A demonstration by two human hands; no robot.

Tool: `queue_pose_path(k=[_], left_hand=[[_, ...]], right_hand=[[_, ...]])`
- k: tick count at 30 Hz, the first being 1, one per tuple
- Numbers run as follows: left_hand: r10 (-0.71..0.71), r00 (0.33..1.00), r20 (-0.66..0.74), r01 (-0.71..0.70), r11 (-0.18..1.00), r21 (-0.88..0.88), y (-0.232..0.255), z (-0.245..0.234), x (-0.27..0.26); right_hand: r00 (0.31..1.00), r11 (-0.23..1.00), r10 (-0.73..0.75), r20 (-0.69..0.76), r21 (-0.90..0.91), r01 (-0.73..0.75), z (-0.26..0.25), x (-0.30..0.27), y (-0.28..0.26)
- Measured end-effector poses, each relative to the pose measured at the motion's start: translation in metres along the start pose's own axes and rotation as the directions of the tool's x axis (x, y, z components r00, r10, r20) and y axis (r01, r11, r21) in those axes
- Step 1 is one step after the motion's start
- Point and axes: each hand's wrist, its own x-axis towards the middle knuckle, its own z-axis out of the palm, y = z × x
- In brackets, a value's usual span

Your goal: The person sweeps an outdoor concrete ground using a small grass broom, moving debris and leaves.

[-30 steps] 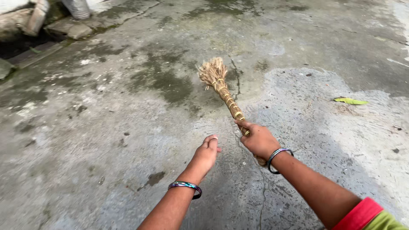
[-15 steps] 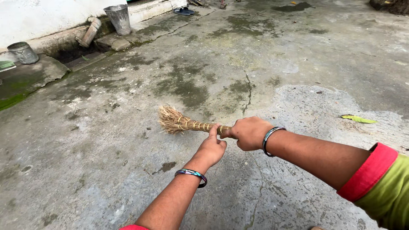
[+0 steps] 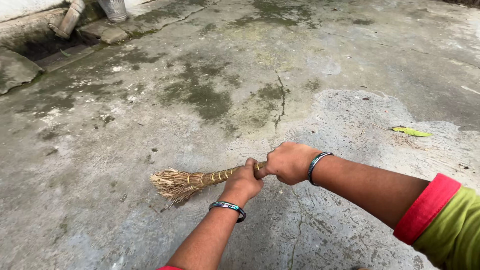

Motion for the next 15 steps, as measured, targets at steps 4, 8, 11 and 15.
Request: queue_pose_path(k=[4, 8, 11, 15], left_hand=[[0.032, 0.999, -0.013, -0.032, 0.999, 0.015, 0.023, -0.012, 0.030], [0.035, 0.999, -0.017, -0.034, 0.999, 0.021, 0.040, -0.024, 0.052], [0.029, 0.999, -0.022, -0.029, 1.000, 0.009, 0.037, -0.036, 0.062], [-0.011, 0.999, 0.052, 0.008, 0.997, 0.073, 0.023, -0.047, 0.075]], right_hand=[[1.000, 0.999, 0.015, -0.008, -0.047, -0.016, -0.007, 0.004, 0.029], [0.998, 0.998, 0.045, -0.049, -0.029, -0.047, -0.008, 0.015, 0.054], [0.995, 0.996, 0.084, -0.054, 0.008, -0.083, -0.005, 0.025, 0.061], [0.986, 0.981, 0.142, -0.083, 0.146, -0.129, 0.005, 0.041, 0.058]])
